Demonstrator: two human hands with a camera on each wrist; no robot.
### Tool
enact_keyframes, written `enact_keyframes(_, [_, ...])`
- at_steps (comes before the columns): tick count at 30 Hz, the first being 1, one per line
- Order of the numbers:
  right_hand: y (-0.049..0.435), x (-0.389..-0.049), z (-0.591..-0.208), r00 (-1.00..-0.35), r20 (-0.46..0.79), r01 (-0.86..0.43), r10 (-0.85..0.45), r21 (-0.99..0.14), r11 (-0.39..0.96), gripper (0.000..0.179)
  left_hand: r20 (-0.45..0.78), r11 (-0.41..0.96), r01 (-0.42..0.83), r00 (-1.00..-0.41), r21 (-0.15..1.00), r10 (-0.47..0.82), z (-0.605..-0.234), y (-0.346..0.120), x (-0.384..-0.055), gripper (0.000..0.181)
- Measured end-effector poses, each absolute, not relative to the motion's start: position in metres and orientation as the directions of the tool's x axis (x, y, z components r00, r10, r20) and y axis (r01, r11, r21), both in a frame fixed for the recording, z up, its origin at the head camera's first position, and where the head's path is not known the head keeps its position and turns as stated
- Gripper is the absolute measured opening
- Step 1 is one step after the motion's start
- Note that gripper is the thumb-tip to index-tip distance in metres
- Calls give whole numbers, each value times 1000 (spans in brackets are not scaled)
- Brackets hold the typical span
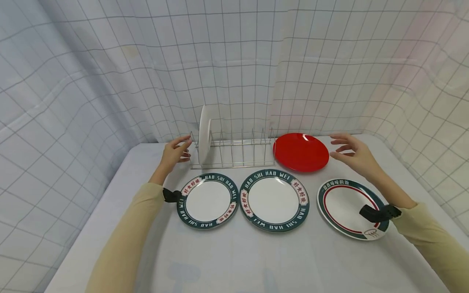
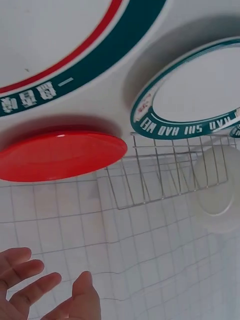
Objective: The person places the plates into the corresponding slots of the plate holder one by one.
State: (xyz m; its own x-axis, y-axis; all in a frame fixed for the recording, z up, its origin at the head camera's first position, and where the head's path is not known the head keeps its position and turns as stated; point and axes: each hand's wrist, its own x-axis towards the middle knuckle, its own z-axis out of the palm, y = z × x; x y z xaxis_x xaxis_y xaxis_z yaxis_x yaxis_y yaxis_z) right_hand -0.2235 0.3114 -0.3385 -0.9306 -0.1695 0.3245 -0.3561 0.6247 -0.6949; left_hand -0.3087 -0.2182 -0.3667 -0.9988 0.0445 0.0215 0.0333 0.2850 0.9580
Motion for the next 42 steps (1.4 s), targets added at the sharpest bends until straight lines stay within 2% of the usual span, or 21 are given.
enact_keyframes(6, [344,-211,-353,-934,301,-350,-190,-677,647,49,22,288,36,-998,957,53,-367,-219,-309,52])
enact_keyframes(13, [381,-198,-359,-950,182,-309,-253,-654,691,51,19,291,33,-999,956,50,-366,-218,-309,51])
enact_keyframes(22, [413,-185,-381,-951,119,-296,-286,-621,725,52,24,307,36,-999,951,44,-366,-217,-308,51])
enact_keyframes(42, [438,-166,-419,-958,-58,-173,-281,-663,728,56,33,327,46,-998,944,45,-365,-216,-305,50])
